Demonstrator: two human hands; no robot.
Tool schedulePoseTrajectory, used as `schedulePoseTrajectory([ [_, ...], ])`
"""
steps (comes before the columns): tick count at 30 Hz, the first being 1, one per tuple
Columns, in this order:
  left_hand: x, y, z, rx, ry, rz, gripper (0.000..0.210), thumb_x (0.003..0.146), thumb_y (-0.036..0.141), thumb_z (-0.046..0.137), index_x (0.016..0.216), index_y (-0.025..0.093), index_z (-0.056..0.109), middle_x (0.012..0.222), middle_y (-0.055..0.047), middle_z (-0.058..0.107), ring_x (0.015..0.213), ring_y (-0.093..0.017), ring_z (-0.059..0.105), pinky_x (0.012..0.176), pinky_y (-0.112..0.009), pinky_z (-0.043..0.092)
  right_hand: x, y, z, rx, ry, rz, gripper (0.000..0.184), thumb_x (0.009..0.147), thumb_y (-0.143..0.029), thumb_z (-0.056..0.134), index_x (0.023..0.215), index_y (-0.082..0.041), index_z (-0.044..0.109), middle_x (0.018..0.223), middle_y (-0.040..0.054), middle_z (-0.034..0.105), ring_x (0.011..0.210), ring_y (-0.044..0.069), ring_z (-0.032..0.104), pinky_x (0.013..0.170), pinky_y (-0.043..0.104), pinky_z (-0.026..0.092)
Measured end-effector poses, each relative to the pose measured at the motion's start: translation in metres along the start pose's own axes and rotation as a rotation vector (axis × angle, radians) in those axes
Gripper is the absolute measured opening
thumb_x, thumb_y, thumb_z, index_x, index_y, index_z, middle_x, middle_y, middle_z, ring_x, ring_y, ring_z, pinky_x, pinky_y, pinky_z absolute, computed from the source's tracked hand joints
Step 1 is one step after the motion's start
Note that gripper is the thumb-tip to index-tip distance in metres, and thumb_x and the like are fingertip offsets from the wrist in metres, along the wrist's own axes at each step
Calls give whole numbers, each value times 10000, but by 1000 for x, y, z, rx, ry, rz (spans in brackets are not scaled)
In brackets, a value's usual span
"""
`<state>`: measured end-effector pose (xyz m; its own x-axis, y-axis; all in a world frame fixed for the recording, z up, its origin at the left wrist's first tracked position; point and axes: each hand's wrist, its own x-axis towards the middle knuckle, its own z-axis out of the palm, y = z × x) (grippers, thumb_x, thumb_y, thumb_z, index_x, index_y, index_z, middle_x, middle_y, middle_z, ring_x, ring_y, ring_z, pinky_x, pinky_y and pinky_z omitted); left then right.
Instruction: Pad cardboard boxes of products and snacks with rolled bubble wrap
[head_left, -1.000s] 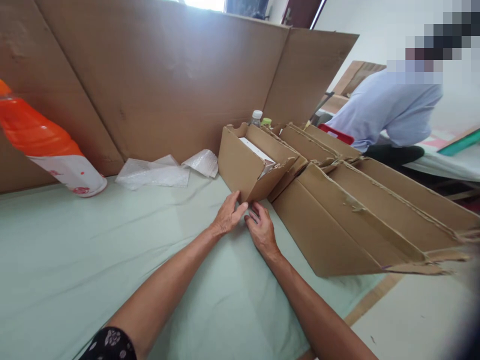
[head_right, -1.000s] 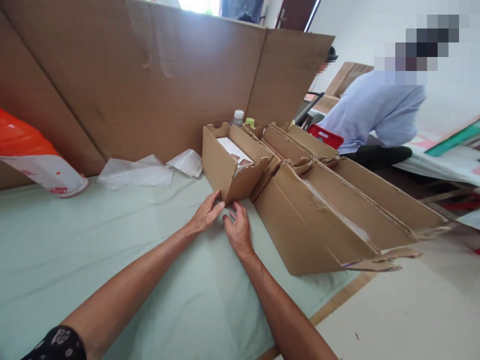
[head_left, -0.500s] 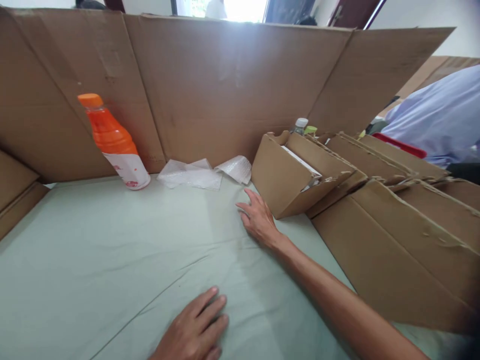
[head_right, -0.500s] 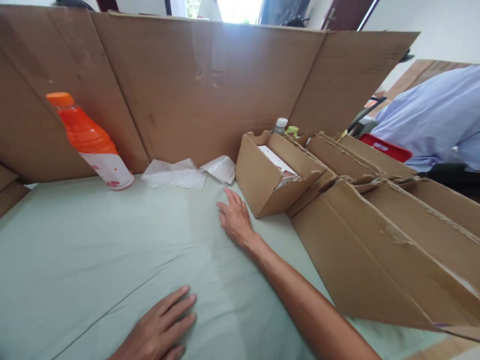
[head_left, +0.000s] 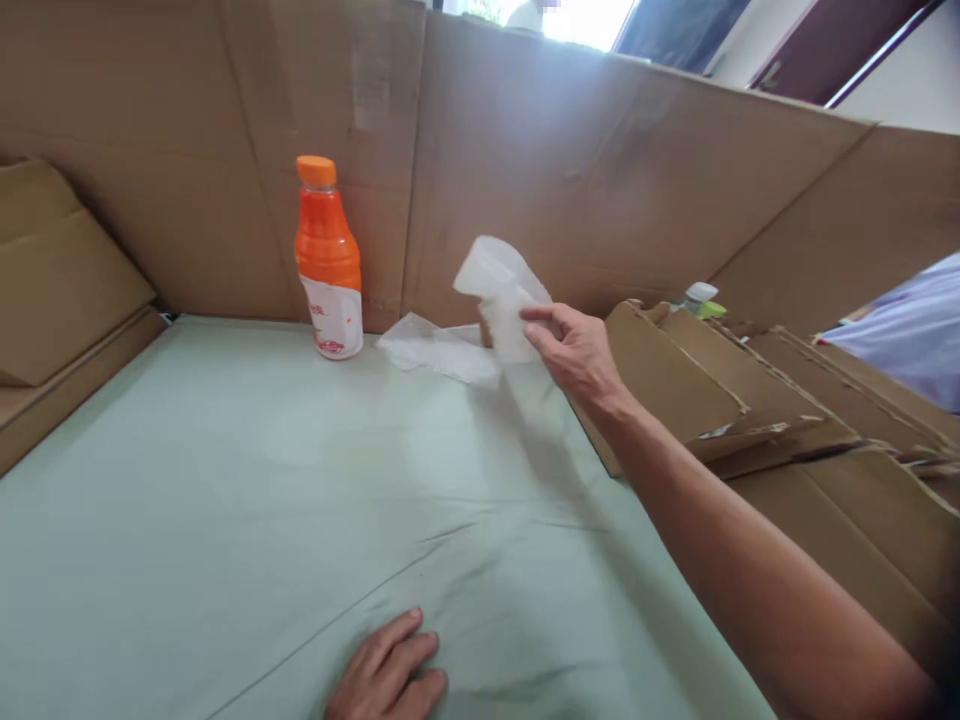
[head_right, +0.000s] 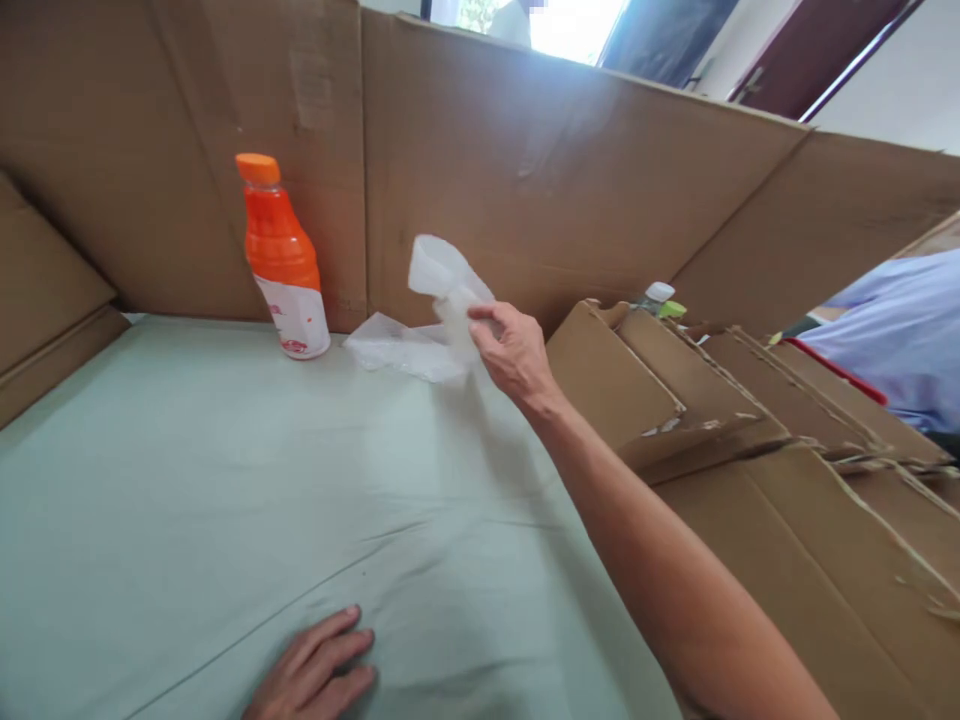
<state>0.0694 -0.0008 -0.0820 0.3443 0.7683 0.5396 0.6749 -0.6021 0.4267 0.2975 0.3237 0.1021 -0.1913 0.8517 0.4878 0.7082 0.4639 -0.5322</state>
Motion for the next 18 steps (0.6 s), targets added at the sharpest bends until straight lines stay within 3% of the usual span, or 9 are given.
schedulePoseTrajectory([
  [2, 2, 0, -1, 32, -14, 44, 199, 1007, 255, 514, 974, 221, 707, 1050, -75, 776, 1153, -239, 704, 901, -296, 615, 8, -24, 13, 266, -75, 25, 307, 878, -378, 598, 1068, -175, 727, 971, 49, 719, 869, 194, 653, 846, 387, 530],
  [5, 7, -3, -4, 12, -6, 120, 164, 960, 216, 541, 1007, 204, 698, 1051, -80, 770, 1127, -239, 713, 886, -285, 620, 22, -34, 45, 381, -163, 111, 353, 833, -404, 623, 1066, -162, 730, 936, 48, 727, 817, 168, 651, 777, 345, 543],
  [9, 12, -3, -6, -37, 119, 50, 202, 845, 132, 527, 966, 193, 676, 1003, -101, 760, 1073, -247, 723, 853, -322, 629, 19, -16, 77, 273, -115, 158, 373, 806, -397, 600, 1069, -161, 720, 1029, 101, 729, 948, 240, 666, 872, 444, 540],
  [12, 11, 0, -2, -65, 175, -13, 163, 849, 189, 528, 934, 189, 666, 967, -106, 747, 1041, -261, 715, 817, -348, 627, -20, -13, 88, 196, -99, 136, 372, 790, -372, 611, 1087, -177, 720, 1227, 158, 684, 1180, 333, 606, 1017, 549, 462],
  [15, 7, 4, 8, -55, 86, -16, 131, 855, 250, 594, 946, 193, 670, 996, -96, 741, 1082, -261, 690, 872, -351, 604, -70, -28, 109, 109, -210, -47, 410, 789, -340, 665, 1182, -233, 713, 1454, 133, 571, 1346, 352, 503, 1119, 553, 375],
  [18, 3, 5, 16, 6, 26, 28, 130, 847, 332, 667, 885, 208, 664, 1001, -84, 743, 1088, -264, 678, 883, -348, 587, -93, -44, 138, -135, -431, -325, 431, 860, -381, 641, 1282, -297, 673, 1482, 78, 567, 1345, 308, 519, 1086, 492, 419],
])
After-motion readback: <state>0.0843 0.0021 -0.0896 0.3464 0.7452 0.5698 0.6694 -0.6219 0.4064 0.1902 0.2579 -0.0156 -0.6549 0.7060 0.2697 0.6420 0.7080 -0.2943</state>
